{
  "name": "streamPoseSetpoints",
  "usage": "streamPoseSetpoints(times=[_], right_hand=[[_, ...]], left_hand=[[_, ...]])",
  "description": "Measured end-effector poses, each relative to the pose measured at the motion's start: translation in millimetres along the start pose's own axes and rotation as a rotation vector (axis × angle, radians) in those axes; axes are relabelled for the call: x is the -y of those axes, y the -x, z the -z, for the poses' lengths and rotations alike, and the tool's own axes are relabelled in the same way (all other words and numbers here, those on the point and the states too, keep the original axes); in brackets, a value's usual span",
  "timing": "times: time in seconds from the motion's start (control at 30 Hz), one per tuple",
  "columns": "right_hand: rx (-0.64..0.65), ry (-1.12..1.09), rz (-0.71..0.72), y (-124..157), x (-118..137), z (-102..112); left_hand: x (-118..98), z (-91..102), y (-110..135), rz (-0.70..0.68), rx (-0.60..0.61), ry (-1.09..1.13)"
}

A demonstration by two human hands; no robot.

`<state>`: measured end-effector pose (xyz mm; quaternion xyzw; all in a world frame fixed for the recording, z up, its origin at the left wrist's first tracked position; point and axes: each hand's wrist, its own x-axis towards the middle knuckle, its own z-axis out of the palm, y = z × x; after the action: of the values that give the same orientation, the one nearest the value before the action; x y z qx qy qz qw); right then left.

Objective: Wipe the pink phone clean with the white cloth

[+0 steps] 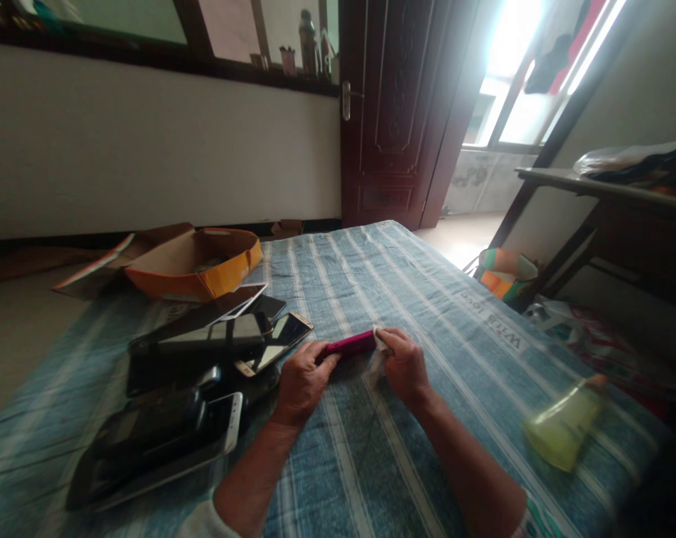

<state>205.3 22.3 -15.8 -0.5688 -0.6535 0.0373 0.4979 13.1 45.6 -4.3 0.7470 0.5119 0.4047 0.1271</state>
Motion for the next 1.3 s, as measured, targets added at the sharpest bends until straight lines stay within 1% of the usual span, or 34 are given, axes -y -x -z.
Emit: streamPoseSetpoints(times=[0.1,0.23,0.37,0.5,0.57,0.67,0.73,0.8,0.9,0.97,1.07,1.17,1.23,1.3], right_hand=[[-0.033,-0.183,-0.139,-1,-4,-5],[-0.032,-0.258,-0.170,-2,-5,-9],[0.005,-0.201,-0.184,-4,-7,-6],[0.093,-0.026,-0.145,-6,-11,-2],[0.118,0.031,-0.121,-6,-13,-1],[0.118,0.041,-0.109,-6,-15,0],[0.111,0.041,-0.106,-6,-15,-1],[0.107,0.044,-0.107,-6,-15,-1],[0.110,0.038,-0.108,-7,-15,-1],[0.089,0.020,-0.098,-6,-15,-1],[0.002,-0.014,-0.044,-6,-11,-2],[-0.069,-0.001,0.078,-4,-2,-5],[-0.064,0.050,0.192,-3,5,-7],[-0.027,0.117,0.289,-2,10,-8]], left_hand=[[-1,0.3,0,0.003,0.004,-0.004],[-2,0.5,0,-0.005,0.002,-0.019],[-2,1.2,-1,-0.011,0.005,-0.034],[-1,1.8,-1,-0.015,0.017,-0.073],[-2,1.5,-1,-0.015,0.024,-0.119],[-5,0.4,-1,-0.027,0.018,-0.231],[-12,-0.4,-2,-0.069,-0.009,-0.311],[-20,-1.6,-3,-0.144,-0.017,-0.373],[-34,-5.9,-6,-0.256,0.058,-0.434],[-39,-10.7,-9,-0.288,0.074,-0.466],[-38,-18.6,-10,-0.308,0.062,-0.454],[-31,-23.6,-9,-0.326,0.036,-0.380],[-27,-24.8,-8,-0.333,0.034,-0.325],[-26,-25.0,-7,-0.333,0.035,-0.284]])
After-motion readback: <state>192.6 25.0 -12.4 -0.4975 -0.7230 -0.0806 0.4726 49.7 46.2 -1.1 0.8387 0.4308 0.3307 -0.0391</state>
